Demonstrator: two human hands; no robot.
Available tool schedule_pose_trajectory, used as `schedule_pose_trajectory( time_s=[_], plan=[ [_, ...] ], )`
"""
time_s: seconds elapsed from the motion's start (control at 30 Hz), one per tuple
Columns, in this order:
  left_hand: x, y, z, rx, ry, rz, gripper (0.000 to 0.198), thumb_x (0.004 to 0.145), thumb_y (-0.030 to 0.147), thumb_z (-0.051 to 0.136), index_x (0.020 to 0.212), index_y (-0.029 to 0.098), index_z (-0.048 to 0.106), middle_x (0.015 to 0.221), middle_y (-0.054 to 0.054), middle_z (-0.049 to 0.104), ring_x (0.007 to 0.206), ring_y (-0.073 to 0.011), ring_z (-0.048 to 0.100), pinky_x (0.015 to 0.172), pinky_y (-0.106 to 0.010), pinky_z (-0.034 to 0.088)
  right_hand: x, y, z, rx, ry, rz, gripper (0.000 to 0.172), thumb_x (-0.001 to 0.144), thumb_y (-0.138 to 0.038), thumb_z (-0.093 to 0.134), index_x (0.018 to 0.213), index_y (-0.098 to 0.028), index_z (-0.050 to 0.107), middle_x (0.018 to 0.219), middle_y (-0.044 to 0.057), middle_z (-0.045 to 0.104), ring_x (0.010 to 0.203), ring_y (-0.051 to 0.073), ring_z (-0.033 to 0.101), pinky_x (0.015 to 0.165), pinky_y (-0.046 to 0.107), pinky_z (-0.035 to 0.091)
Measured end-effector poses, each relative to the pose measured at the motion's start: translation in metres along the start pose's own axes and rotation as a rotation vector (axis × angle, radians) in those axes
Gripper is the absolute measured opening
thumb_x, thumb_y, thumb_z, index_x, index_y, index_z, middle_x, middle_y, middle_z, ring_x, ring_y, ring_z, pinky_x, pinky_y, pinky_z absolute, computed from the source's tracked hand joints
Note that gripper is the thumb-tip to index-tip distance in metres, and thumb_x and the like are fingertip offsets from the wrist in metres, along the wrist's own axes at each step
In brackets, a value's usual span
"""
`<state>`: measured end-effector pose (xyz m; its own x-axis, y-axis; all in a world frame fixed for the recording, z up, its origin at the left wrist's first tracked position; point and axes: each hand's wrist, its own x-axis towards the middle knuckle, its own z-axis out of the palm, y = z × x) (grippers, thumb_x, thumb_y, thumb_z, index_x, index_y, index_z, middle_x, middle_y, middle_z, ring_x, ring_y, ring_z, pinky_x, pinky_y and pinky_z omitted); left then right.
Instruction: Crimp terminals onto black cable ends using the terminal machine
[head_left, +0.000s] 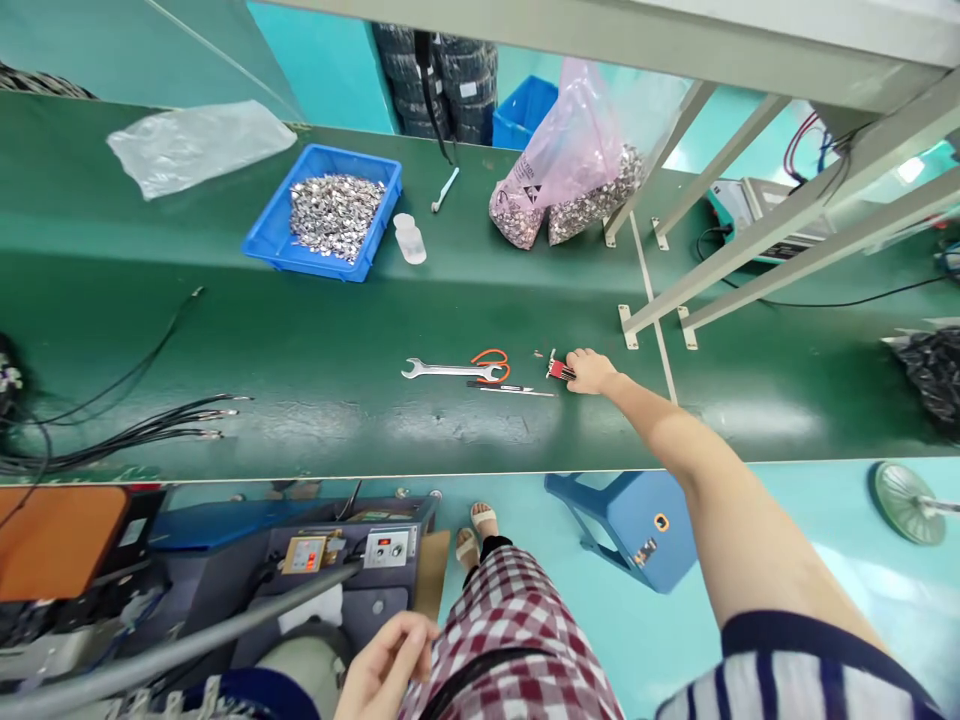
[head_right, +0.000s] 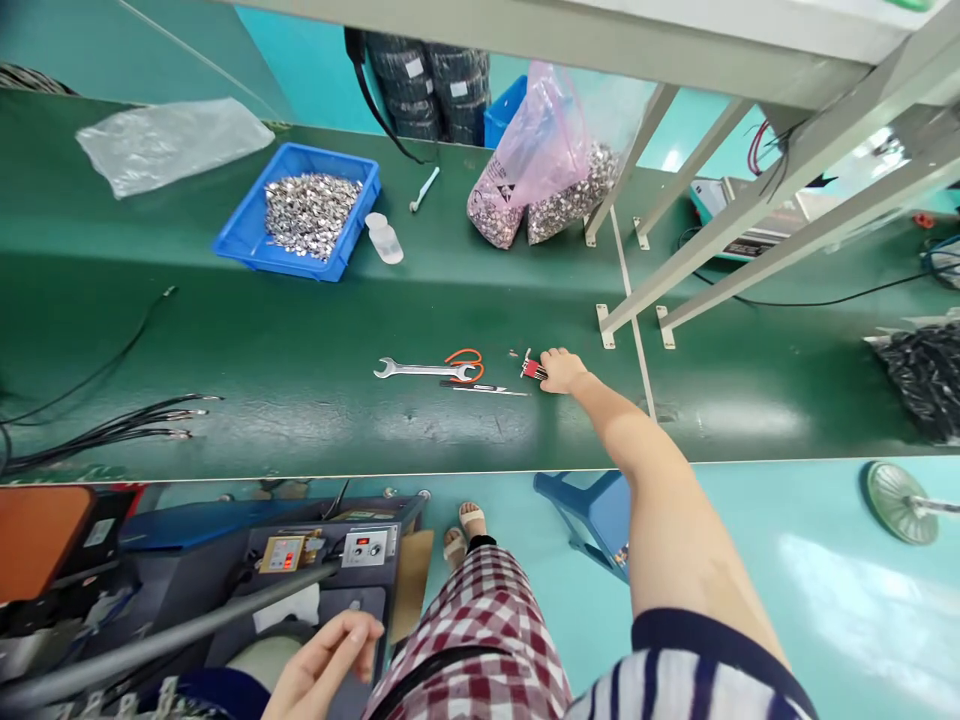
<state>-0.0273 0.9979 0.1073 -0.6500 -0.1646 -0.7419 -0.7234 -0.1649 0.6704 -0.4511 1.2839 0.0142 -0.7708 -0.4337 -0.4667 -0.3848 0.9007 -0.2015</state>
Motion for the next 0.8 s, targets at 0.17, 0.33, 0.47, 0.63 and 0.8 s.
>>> schedule_pose_trajectory(
  time_s=[0.17, 0.33, 0.47, 0.63, 0.8],
  plan=[
    [0.002, 0.003, 0.005, 0.053, -0.004, 0.097, 0.043, 0.078, 0.06, 0.062, 0.078, 0.017, 0.068, 0.06, 0.0, 0.055, 0.061, -0.0153, 0.049, 0.062, -0.024, 0.041, -0.041, -0.007, 0.012, 0.293, 0.112, 0.214, 0.027, 0.091, -0.035, 0.059, 0.109, -0.014, 0.058, 0.11, 0.007, 0.06, 0.092, 0.019, 0.06, 0.082, 0.039, 0.051],
    [0.022, 0.032, 0.019, 0.048, -0.003, 0.19, 0.043, 0.078, 0.059, 0.063, 0.076, 0.017, 0.066, 0.06, 0.001, 0.053, 0.058, -0.0136, 0.047, 0.059, -0.024, 0.039, -0.072, -0.049, 0.011, 0.77, 0.159, 0.058, 0.023, 0.093, -0.039, 0.053, 0.09, -0.016, 0.052, 0.072, -0.003, 0.052, 0.057, 0.01, 0.05, 0.056, 0.025, 0.046],
    [0.051, 0.1, 0.045, 0.155, -0.055, 0.322, 0.036, 0.083, 0.053, 0.059, 0.083, 0.017, 0.064, 0.066, 0.001, 0.054, 0.063, -0.0134, 0.049, 0.064, -0.025, 0.041, -0.09, -0.1, 0.005, 1.153, 0.109, -0.227, 0.025, 0.09, -0.044, 0.046, 0.082, -0.022, 0.035, 0.062, -0.008, 0.039, 0.046, 0.008, 0.039, 0.048, 0.023, 0.039],
    [0.084, 0.196, 0.09, 0.091, 0.012, 0.54, 0.028, 0.086, 0.041, 0.061, 0.102, 0.019, 0.06, 0.084, 0.0, 0.058, 0.074, -0.0129, 0.054, 0.072, -0.025, 0.044, -0.105, -0.138, -0.026, 1.438, -0.066, -0.505, 0.029, 0.087, -0.046, 0.054, 0.084, -0.021, 0.04, 0.062, -0.006, 0.046, 0.047, 0.008, 0.043, 0.049, 0.024, 0.038],
    [0.104, 0.241, 0.112, 0.043, -0.032, 0.593, 0.033, 0.084, 0.032, 0.066, 0.114, 0.019, 0.058, 0.099, -0.004, 0.062, 0.087, -0.0146, 0.056, 0.081, -0.027, 0.045, -0.1, -0.136, -0.058, 1.638, -0.185, -0.619, 0.028, 0.088, -0.039, 0.063, 0.104, -0.018, 0.051, 0.066, -0.005, 0.054, 0.051, 0.007, 0.049, 0.052, 0.022, 0.041]
  ],
)
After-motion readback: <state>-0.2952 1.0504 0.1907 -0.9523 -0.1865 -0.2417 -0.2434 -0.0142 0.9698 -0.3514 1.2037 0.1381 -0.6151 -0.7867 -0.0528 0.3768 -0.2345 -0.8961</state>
